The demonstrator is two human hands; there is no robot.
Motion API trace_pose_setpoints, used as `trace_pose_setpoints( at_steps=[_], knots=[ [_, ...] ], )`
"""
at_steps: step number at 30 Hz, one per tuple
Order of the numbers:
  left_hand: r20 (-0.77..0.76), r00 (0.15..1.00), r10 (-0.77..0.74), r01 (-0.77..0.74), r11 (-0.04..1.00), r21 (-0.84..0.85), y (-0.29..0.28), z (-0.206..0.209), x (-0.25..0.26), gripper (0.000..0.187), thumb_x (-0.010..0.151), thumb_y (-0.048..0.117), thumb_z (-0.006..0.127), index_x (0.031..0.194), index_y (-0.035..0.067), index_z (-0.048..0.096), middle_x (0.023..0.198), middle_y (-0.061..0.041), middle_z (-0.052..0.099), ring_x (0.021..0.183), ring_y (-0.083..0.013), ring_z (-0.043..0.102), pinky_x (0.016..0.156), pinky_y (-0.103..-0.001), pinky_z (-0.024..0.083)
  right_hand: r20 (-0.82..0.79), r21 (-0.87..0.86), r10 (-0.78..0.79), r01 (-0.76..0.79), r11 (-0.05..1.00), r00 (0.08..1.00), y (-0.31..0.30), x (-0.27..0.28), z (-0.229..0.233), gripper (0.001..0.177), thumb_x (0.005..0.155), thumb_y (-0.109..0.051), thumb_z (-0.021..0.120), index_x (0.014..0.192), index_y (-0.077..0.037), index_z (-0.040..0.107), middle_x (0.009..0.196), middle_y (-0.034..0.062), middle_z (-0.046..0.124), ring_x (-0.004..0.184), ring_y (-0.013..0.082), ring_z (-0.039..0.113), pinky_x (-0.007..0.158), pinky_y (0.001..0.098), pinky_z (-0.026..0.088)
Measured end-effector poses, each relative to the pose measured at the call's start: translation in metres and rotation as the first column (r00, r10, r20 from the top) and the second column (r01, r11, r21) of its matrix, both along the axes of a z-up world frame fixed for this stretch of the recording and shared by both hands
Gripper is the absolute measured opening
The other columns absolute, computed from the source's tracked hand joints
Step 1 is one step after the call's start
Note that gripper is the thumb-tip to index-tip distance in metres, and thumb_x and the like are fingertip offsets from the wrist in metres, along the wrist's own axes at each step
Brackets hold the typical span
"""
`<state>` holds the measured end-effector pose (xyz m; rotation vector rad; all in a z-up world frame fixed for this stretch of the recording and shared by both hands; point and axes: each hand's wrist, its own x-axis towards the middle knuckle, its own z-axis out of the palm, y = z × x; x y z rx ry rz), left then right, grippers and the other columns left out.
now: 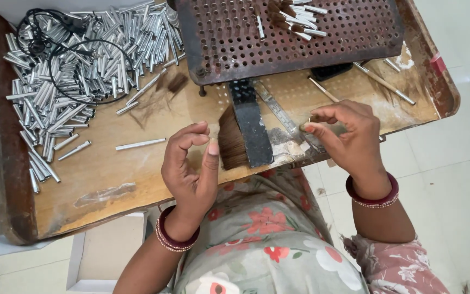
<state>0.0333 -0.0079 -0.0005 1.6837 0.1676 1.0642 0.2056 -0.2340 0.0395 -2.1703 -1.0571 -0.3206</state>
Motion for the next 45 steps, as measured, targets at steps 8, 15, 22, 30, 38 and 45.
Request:
trace_pose_setpoints(
  at_steps=[8,15,22,30,38,45],
  knots=[
    [0.017,1.000,0.006,-0.006,1.000,0.013,-0.003,0.001,-0.002,0.013,0.104,0.004,0.068,0.113,0.002,0.059,0.128,-0.017,0.065,0.118,-0.0227,0.066,0.107,-0.034,0.052,0.017,-0.023,0.008,-0.008,1.000,1.000,-0.002,0.001,0.003,0.010,0.092,-0.016,0.083,0.092,-0.008,0.076,0.084,0.0052,0.072,0.075,0.0216,0.066,0.076,0.0336,0.048],
    [-0.031,0.986,-0.161,0.162,0.987,0.024,-0.044,0.036,0.002,0.019,0.104,0.010,0.064,0.121,0.001,0.060,0.130,-0.018,0.064,0.113,-0.0236,0.065,0.093,-0.031,0.055,-0.240,0.659,0.181,0.023,0.751,0.954,0.000,-0.036,-0.042,0.026,0.104,-0.025,0.080,0.098,-0.002,0.070,0.090,0.0058,0.066,0.081,0.0128,0.058,0.087,0.0317,0.046],
    [-0.078,0.844,-0.530,0.505,0.836,-0.216,-0.072,0.042,0.016,0.021,0.111,0.020,0.051,0.107,0.001,0.060,0.087,-0.010,0.062,0.070,-0.0179,0.064,0.066,-0.030,0.052,-0.225,0.851,0.359,0.003,0.525,0.906,0.019,-0.074,-0.046,0.030,0.107,-0.029,0.075,0.097,-0.004,0.064,0.087,0.0043,0.065,0.085,0.0134,0.057,0.104,0.0385,0.045],
    [-0.059,0.893,-0.446,0.437,0.891,-0.122,-0.080,0.032,0.017,0.020,0.112,0.016,0.052,0.098,0.002,0.057,0.078,-0.010,0.059,0.065,-0.0228,0.062,0.060,-0.034,0.047,-0.294,0.789,0.412,-0.024,0.613,0.862,0.015,-0.075,-0.030,0.033,0.094,-0.033,0.080,0.105,-0.005,0.066,0.094,0.0057,0.069,0.087,0.0133,0.065,0.092,0.0323,0.053],
    [-0.002,0.910,-0.414,0.413,0.907,-0.082,-0.080,0.028,0.005,0.019,0.114,0.015,0.050,0.102,0.003,0.057,0.087,-0.013,0.060,0.075,-0.0298,0.064,0.067,-0.037,0.049,-0.142,0.616,0.338,-0.184,0.766,0.930,0.008,-0.080,-0.045,0.022,0.095,-0.015,0.084,0.103,0.001,0.070,0.092,0.0083,0.075,0.081,0.0144,0.070,0.075,0.0251,0.056],
    [-0.253,0.963,-0.093,0.188,0.905,0.382,-0.014,0.022,-0.012,0.005,0.102,0.013,0.055,0.105,0.009,0.057,0.090,-0.012,0.060,0.081,-0.0339,0.064,0.067,-0.043,0.051,0.070,0.610,0.217,-0.214,0.763,0.974,0.026,-0.081,-0.060,0.026,0.117,-0.024,0.065,0.107,-0.002,0.055,0.099,0.0097,0.062,0.082,0.0163,0.064,0.079,0.0273,0.058]
  ],
)
